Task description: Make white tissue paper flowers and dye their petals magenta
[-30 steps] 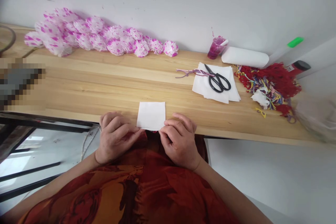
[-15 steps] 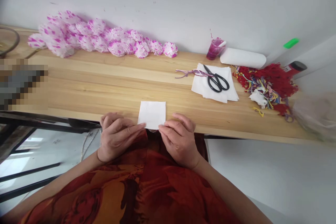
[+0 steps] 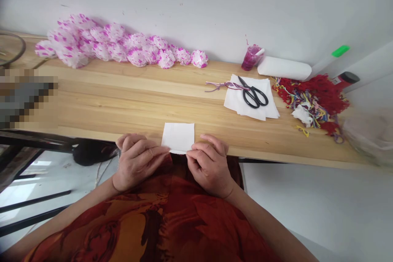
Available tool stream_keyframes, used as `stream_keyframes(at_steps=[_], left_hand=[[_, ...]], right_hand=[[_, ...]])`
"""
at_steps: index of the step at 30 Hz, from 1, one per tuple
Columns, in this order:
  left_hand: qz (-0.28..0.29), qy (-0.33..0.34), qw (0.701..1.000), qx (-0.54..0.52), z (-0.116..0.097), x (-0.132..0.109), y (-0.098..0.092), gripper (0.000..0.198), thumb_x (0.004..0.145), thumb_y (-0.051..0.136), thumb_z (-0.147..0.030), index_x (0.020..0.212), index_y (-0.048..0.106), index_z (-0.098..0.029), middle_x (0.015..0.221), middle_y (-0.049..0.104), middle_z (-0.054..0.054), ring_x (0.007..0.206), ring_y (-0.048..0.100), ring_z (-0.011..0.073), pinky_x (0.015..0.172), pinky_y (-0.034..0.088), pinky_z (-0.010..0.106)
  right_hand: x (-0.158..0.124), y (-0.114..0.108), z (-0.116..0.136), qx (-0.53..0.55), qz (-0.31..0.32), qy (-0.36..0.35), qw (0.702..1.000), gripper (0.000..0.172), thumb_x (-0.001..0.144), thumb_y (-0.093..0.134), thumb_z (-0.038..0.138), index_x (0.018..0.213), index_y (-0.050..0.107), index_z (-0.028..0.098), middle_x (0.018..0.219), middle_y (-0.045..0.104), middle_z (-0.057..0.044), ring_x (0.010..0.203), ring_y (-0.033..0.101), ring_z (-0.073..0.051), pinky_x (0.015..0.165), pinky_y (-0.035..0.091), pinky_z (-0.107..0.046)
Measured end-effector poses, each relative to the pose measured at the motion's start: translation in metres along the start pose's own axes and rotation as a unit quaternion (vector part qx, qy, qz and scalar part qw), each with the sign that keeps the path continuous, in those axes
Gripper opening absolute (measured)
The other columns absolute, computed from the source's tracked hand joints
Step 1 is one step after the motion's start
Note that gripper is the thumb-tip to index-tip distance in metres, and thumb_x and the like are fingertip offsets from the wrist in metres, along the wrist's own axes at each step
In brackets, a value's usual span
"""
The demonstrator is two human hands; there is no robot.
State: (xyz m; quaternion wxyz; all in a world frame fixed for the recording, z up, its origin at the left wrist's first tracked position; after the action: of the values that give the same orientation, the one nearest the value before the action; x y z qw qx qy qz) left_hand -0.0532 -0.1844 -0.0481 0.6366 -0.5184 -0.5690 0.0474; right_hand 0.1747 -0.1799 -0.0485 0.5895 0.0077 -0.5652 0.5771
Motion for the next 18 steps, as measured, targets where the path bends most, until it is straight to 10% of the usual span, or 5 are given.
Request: stream_keyframes(at_steps=[18], left_hand=[[-0.026, -0.049, 0.998, 0.003, 0.0026, -0.0004, 0.0068, 0.012, 0.076, 0.081, -0.025, 0.075, 0.069, -0.025, 0.073, 0.066, -0.001, 0.081, 0.054, 0.0193, 0.078, 0.037, 0.037]], right_hand=[[0.0055, -0.0005, 0.0029, 0.000, 0.014, 0.053, 0.999, 0.016, 0.077, 0.072, 0.009, 0.077, 0.065, 0.023, 0.087, 0.073, -0.001, 0.107, 0.062, -0.027, 0.095, 0.049, -0.047]])
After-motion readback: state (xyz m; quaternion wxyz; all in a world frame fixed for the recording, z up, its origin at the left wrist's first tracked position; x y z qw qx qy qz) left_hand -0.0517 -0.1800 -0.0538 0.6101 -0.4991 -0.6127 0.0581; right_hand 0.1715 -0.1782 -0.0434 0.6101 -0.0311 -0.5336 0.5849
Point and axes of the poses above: each hand's wrist, its own x-axis towards the middle knuckle, its own y-axis out of the palm, z = x × y, the point moved 1 cm from there along x, towards the middle knuckle
